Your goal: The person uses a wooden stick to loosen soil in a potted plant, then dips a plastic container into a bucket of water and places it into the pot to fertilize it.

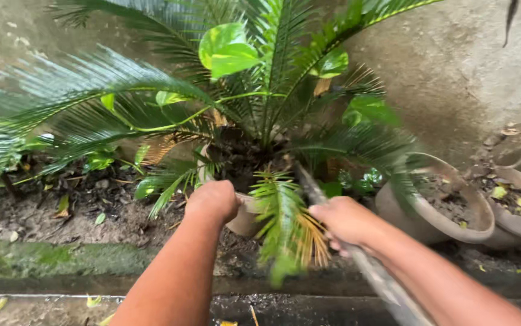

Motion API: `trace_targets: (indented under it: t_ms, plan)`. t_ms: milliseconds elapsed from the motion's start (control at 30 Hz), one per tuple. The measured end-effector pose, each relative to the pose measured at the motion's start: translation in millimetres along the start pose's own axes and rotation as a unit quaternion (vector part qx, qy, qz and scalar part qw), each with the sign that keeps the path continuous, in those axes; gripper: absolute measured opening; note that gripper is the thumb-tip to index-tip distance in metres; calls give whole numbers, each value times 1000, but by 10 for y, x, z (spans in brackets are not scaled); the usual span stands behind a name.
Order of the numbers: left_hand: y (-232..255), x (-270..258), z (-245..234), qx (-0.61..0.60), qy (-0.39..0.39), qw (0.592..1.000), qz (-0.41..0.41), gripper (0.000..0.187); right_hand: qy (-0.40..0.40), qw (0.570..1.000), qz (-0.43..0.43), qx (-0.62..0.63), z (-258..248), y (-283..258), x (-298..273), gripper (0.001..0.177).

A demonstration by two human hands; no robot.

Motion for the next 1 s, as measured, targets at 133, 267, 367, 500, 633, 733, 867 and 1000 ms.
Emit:
trace_targets:
  t_ms: [133,267,367,500,633,733,867,1000]
  plan:
    - [1,101,8,16,2,1000,12,33,51,993,21,-101,-184,204,-230,33]
    - [-38,85,72,-3,16,1000,14,33,216,876,-76,-425,-225,444,-415,40]
    - [-47,125,67,9,15,1000,16,31,155,985,31,-73,-330,279,-329,40]
    - [-26,95,110,26,22,999,30,30,22,931,173,320,-457,100,-552,41]
    - [-63,128,112,16,8,1000,21,23,-55,899,183,394,-489,81,-717,42]
    - [-76,101,126,25,2,1000,18,23,-52,916,153,367,-326,179,-650,41]
    - [-84,91,118,30,17,999,24,25,112,980,-161,-44,-50,281,-480,42]
    - [-96,135,161,18,27,999,15,25,132,968,-115,-180,-16,140,-397,46]
Point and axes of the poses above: each hand's wrist, its own x-axis towards the middle knuckle, its own z-axis out of the palm, y = z × x, the point moved 1 cm from there along x, towards the middle knuckle, and after that the axes turned 3 degrees about -z, right-handed, at the moved point
